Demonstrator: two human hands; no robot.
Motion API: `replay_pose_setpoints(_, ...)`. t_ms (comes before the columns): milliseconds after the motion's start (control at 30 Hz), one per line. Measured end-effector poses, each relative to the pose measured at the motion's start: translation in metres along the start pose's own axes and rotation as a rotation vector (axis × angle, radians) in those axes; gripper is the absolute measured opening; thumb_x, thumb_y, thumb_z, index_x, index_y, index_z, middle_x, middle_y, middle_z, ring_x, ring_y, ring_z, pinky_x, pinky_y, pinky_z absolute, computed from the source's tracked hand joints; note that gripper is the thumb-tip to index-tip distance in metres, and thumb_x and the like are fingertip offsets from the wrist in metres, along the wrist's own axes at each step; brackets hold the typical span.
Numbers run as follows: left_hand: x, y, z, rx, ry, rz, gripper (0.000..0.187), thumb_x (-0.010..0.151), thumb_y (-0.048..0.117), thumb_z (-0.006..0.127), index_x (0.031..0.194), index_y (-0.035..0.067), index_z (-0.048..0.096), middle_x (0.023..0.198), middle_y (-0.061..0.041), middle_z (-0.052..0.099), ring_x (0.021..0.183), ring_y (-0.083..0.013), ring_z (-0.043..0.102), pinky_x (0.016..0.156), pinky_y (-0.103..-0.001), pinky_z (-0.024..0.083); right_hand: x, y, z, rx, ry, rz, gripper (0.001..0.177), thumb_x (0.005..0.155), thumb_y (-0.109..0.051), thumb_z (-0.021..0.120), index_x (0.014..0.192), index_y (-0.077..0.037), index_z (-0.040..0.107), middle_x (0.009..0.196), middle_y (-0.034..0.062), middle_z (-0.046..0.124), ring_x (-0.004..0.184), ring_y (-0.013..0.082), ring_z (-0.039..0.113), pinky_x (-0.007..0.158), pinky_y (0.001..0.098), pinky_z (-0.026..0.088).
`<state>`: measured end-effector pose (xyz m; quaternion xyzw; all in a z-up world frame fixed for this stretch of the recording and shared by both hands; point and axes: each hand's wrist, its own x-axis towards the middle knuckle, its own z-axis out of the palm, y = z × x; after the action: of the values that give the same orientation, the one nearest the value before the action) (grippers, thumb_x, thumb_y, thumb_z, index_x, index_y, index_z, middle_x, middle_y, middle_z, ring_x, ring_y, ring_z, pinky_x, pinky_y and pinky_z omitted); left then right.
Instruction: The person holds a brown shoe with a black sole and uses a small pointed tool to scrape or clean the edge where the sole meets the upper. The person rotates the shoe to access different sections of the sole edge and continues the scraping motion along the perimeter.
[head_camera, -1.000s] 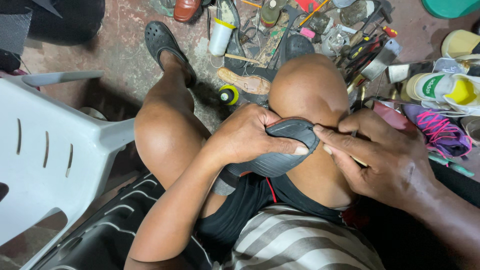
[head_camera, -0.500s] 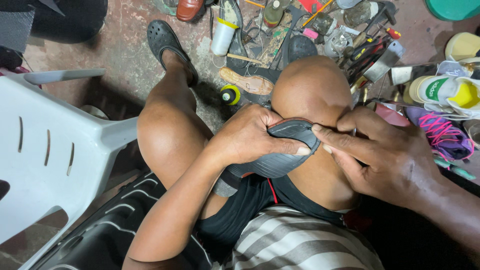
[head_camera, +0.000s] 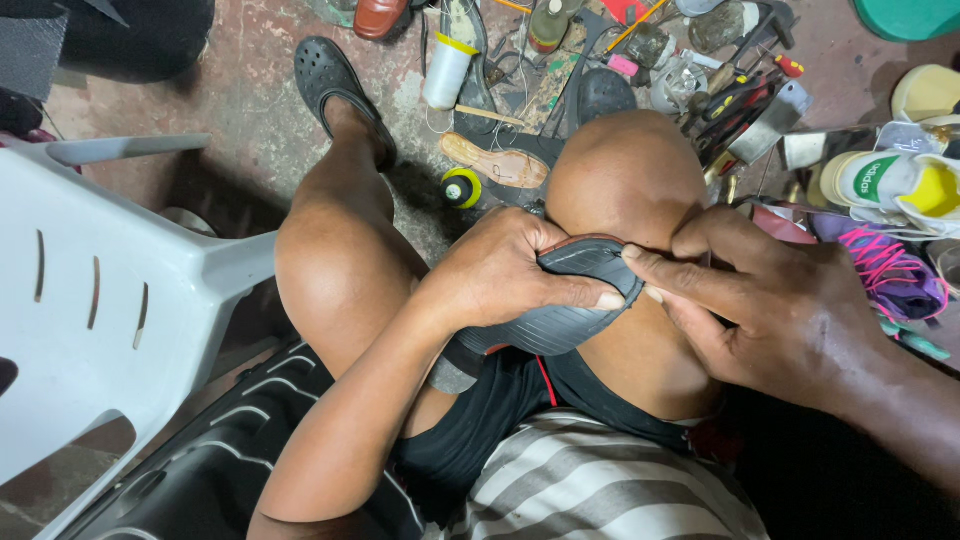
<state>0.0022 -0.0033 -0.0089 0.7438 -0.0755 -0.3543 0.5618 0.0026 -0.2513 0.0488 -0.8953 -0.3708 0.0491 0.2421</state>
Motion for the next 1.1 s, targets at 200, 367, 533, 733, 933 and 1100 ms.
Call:
replay_pose_setpoints(200, 0.000, 0.000, -0.001, 0.035, 0.017, 0.038, 0.040, 0.072, 0.045, 0.085, 0.098, 0.014, 0.083, 0.079, -0.004, 0.080, 0.066, -0.0109, 0.074, 0.068, -0.028, 0.059, 0.004, -0.001, -0.002, -0.006, -0.025, -0.002, 0.039, 0.074, -0.010, 0.081, 0.112, -0.018, 0.079, 0.092, 0.0034, 0.068, 0.075, 0.0215, 0.066, 0.060, 0.0347, 0.051)
replay_pose_setpoints(367, -0.002, 0.002, -0.003, 0.062, 0.024, -0.027, 0.039, 0.071, 0.045, 0.085, 0.094, 0.013, 0.083, 0.075, -0.005, 0.079, 0.062, -0.0094, 0.073, 0.064, -0.028, 0.058, 0.003, 0.005, 0.003, -0.002, -0.042, -0.005, 0.036, 0.077, -0.011, 0.081, 0.113, -0.018, 0.079, 0.092, 0.0040, 0.069, 0.068, 0.0204, 0.066, 0.054, 0.0342, 0.052)
replay_pose_setpoints(533, -0.016, 0.003, -0.001, 0.021, 0.092, -0.041, 0.037, 0.073, 0.044, 0.086, 0.085, 0.009, 0.081, 0.068, -0.001, 0.075, 0.061, -0.0062, 0.065, 0.059, -0.027, 0.055, -0.007, 0.003, 0.007, 0.044, -0.008, 0.069, 0.037, 0.078, -0.012, 0.080, 0.115, -0.018, 0.078, 0.095, 0.0067, 0.069, 0.069, 0.0191, 0.067, 0.057, 0.0334, 0.053)
replay_pose_setpoints(733, -0.029, -0.007, 0.012, -0.027, 0.158, 0.086, 0.034, 0.074, 0.039, 0.087, 0.083, 0.008, 0.076, 0.066, 0.004, 0.066, 0.061, -0.0040, 0.059, 0.056, -0.026, 0.048, -0.029, -0.014, 0.010, 0.096, 0.089, 0.145, 0.033, 0.083, -0.011, 0.078, 0.116, -0.013, 0.076, 0.099, 0.0071, 0.068, 0.087, 0.0227, 0.069, 0.071, 0.0350, 0.055)
replay_pose_setpoints(933, -0.029, -0.004, 0.009, -0.091, -0.003, 0.048, 0.035, 0.083, 0.036, 0.085, 0.074, 0.005, 0.071, 0.062, 0.003, 0.057, 0.061, -0.0023, 0.048, 0.053, -0.028, 0.042, -0.039, -0.023, 0.007, 0.135, 0.130, 0.156, 0.030, 0.083, -0.008, 0.078, 0.114, -0.012, 0.077, 0.096, 0.0047, 0.070, 0.082, 0.0207, 0.067, 0.072, 0.0357, 0.053)
replay_pose_setpoints(1100, -0.026, 0.004, 0.010, 0.005, 0.084, -0.068, 0.030, 0.077, 0.033, 0.087, 0.074, 0.006, 0.074, 0.057, 0.003, 0.059, 0.054, -0.0027, 0.049, 0.049, -0.027, 0.044, -0.031, -0.023, 0.015, 0.097, 0.147, 0.145, 0.035, 0.079, -0.009, 0.079, 0.114, -0.012, 0.077, 0.092, 0.0070, 0.067, 0.080, 0.0214, 0.067, 0.066, 0.0346, 0.053)
